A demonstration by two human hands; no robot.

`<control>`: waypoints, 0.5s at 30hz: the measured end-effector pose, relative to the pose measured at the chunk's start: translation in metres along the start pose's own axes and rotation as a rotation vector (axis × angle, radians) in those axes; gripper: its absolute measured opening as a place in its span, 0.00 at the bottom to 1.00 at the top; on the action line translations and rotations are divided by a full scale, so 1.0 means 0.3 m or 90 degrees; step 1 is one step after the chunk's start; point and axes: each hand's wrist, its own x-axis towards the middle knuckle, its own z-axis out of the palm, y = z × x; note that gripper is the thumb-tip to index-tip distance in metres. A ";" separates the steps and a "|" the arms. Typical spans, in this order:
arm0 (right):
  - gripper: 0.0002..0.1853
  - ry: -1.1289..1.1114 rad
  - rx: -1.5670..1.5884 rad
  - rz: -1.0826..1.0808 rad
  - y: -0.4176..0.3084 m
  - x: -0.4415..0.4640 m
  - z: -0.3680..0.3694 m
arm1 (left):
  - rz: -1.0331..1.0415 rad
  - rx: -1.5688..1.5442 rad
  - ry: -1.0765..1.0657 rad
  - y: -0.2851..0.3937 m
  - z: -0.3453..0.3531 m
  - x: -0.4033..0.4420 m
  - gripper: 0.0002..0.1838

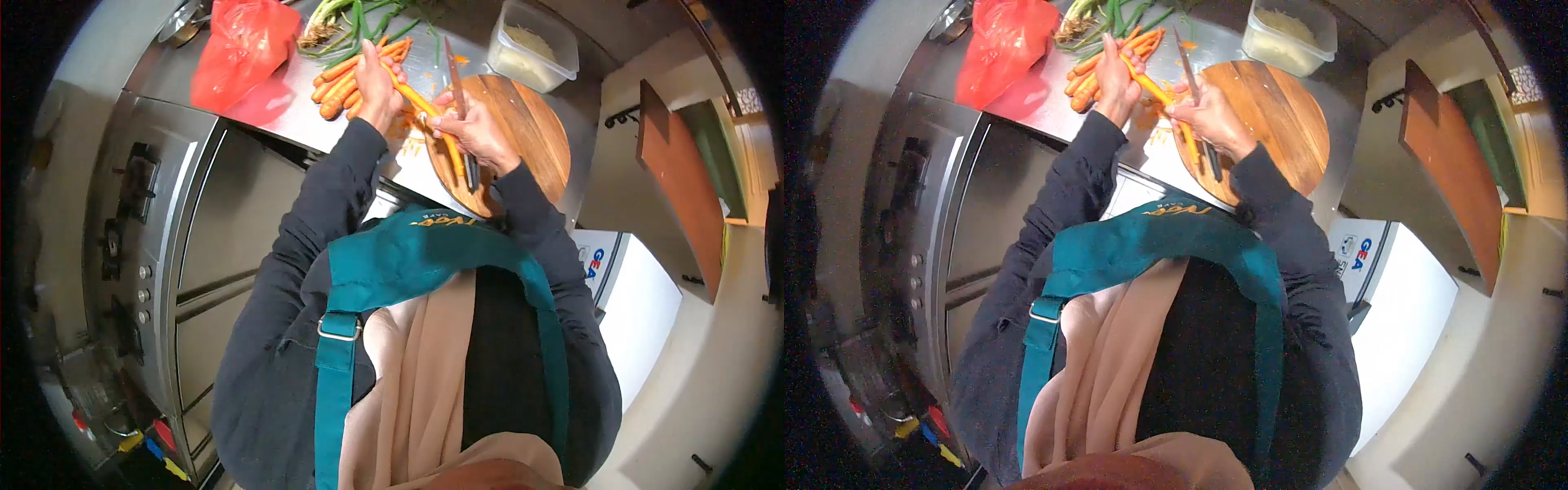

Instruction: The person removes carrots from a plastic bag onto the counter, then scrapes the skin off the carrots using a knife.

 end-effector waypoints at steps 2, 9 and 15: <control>0.18 0.034 -0.098 0.011 -0.023 -0.060 -0.055 | -0.022 0.027 -0.002 0.001 0.006 0.026 0.15; 0.14 0.193 -0.173 -0.018 0.033 -0.232 -0.346 | 0.248 0.838 -0.318 0.002 -0.155 0.077 0.05; 0.10 0.297 -0.156 0.102 0.098 -0.266 -0.446 | 0.539 1.129 -0.506 0.014 -0.109 -0.034 0.09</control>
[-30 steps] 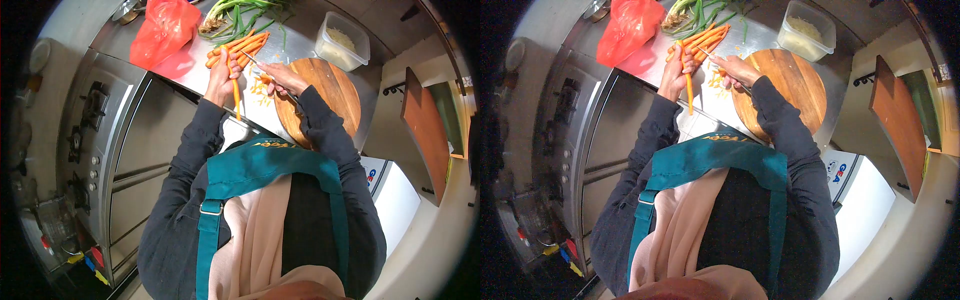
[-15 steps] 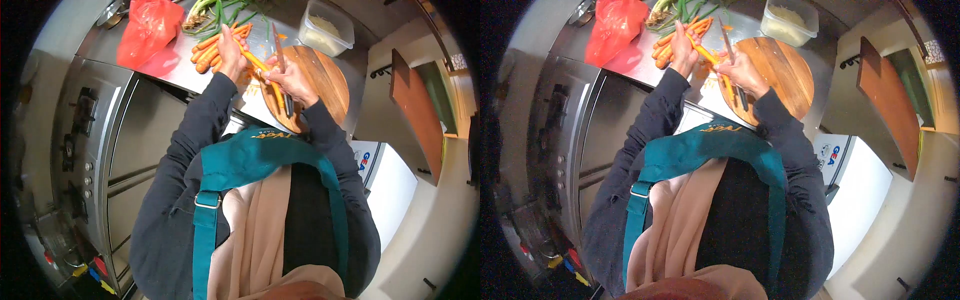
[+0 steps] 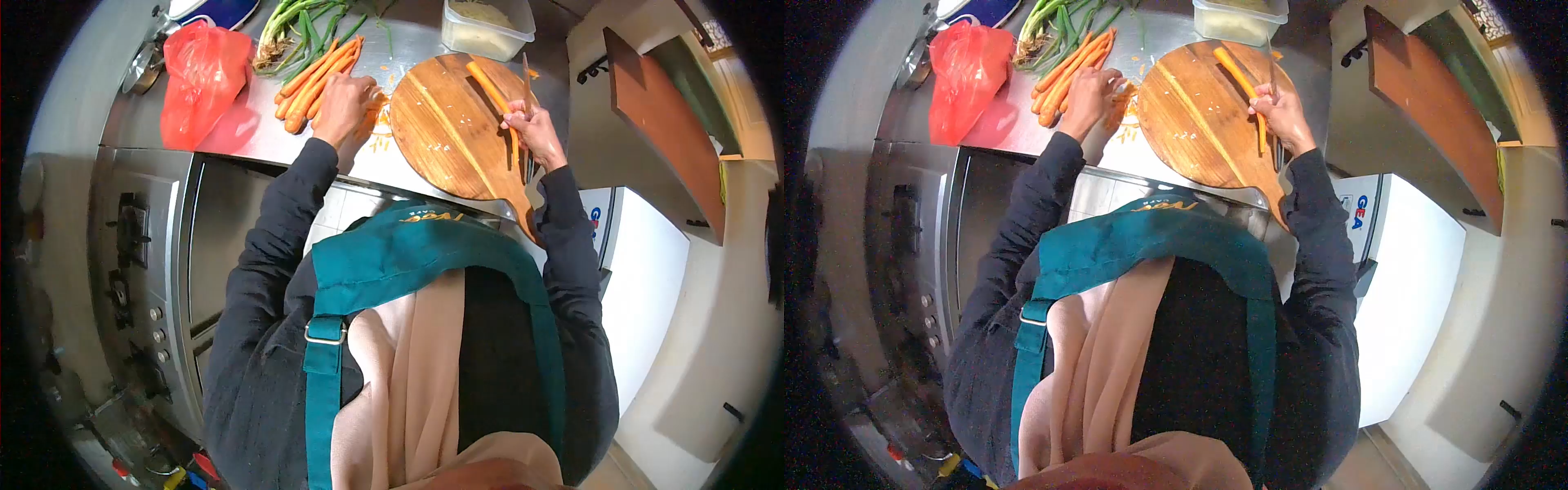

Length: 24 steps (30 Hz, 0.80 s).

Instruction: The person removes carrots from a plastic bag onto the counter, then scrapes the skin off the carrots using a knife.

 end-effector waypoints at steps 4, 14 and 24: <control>0.08 -0.011 -0.030 0.012 0.083 0.020 0.020 | 0.078 0.111 -0.084 0.084 0.014 0.011 0.09; 0.21 0.055 -0.412 -0.222 0.042 0.028 0.102 | -0.142 -0.047 0.036 -0.027 -0.075 -0.063 0.05; 0.28 -0.332 0.040 -0.097 -0.186 0.042 0.526 | -0.297 0.109 -0.140 -0.265 -0.098 -0.095 0.14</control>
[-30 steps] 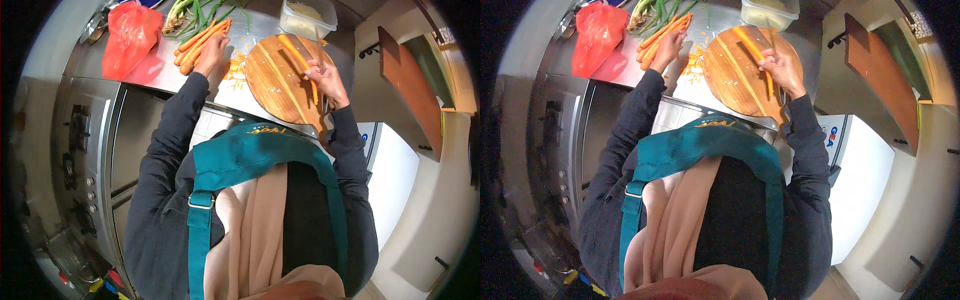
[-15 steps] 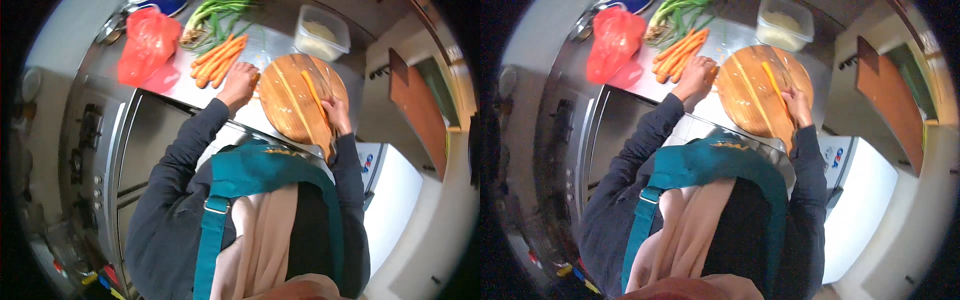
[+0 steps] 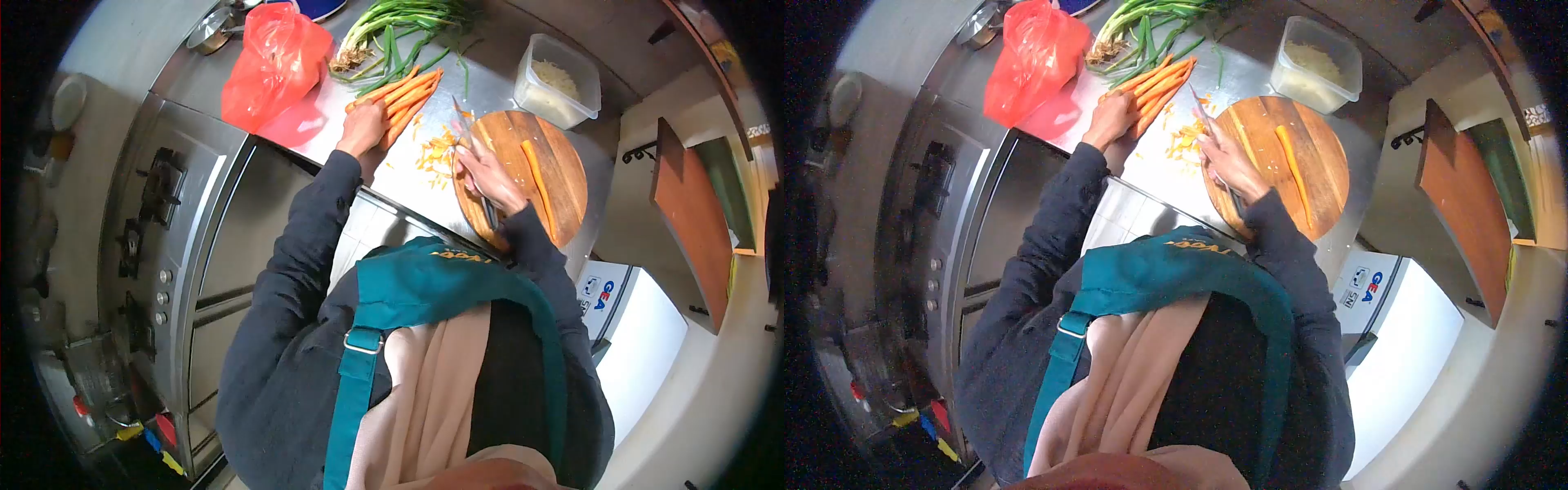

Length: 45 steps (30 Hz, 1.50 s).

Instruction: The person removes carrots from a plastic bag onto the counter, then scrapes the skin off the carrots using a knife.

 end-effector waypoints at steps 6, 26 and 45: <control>0.36 0.023 0.167 0.182 0.004 0.107 0.014 | -0.204 -0.342 -0.173 0.038 -0.174 -0.078 0.17; 0.14 0.059 0.238 0.006 -0.029 0.143 0.060 | -0.063 -0.794 -0.338 0.032 -0.192 -0.265 0.15; 0.23 0.031 -0.050 0.029 0.013 0.106 0.077 | -0.223 -1.350 -0.243 0.038 -0.080 -0.221 0.23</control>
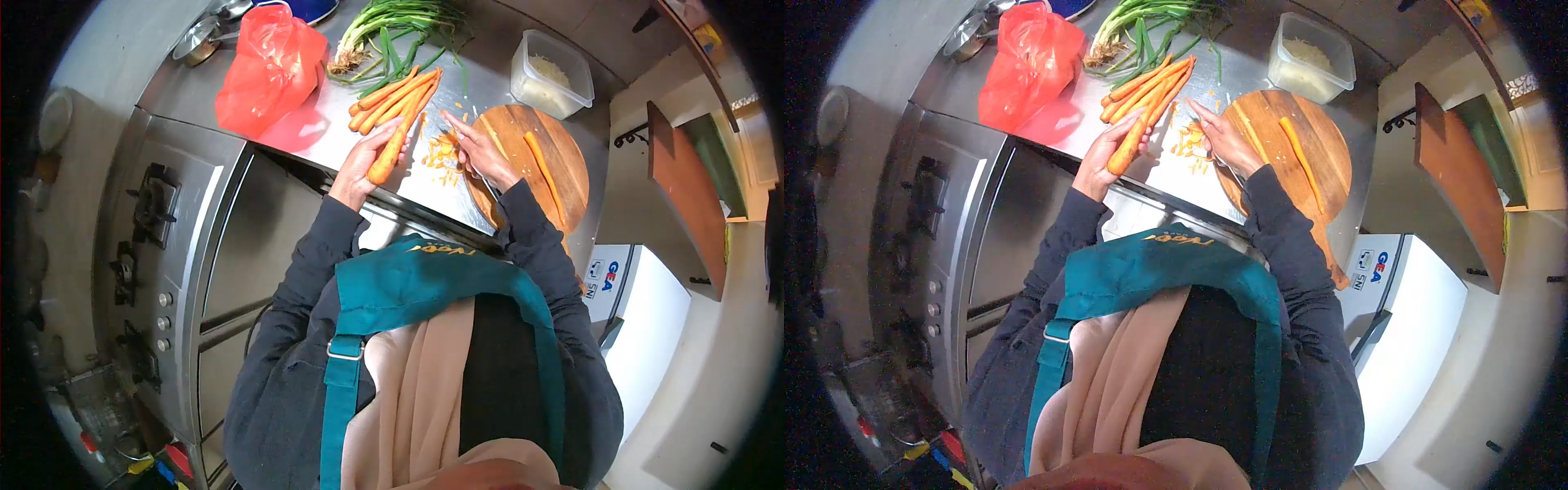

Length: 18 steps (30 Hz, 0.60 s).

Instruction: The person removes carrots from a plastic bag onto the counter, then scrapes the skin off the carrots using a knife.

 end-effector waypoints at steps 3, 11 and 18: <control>0.22 0.022 -0.027 0.033 0.000 -0.012 0.011 | -0.006 -0.039 -0.010 -0.019 0.006 0.013 0.21; 0.21 0.122 0.027 -0.092 -0.013 -0.068 0.074 | 0.017 -0.093 0.016 -0.065 0.050 0.058 0.16; 0.21 0.119 -0.194 -0.280 -0.074 -0.156 0.141 | 0.073 -0.089 0.100 -0.059 0.132 0.055 0.12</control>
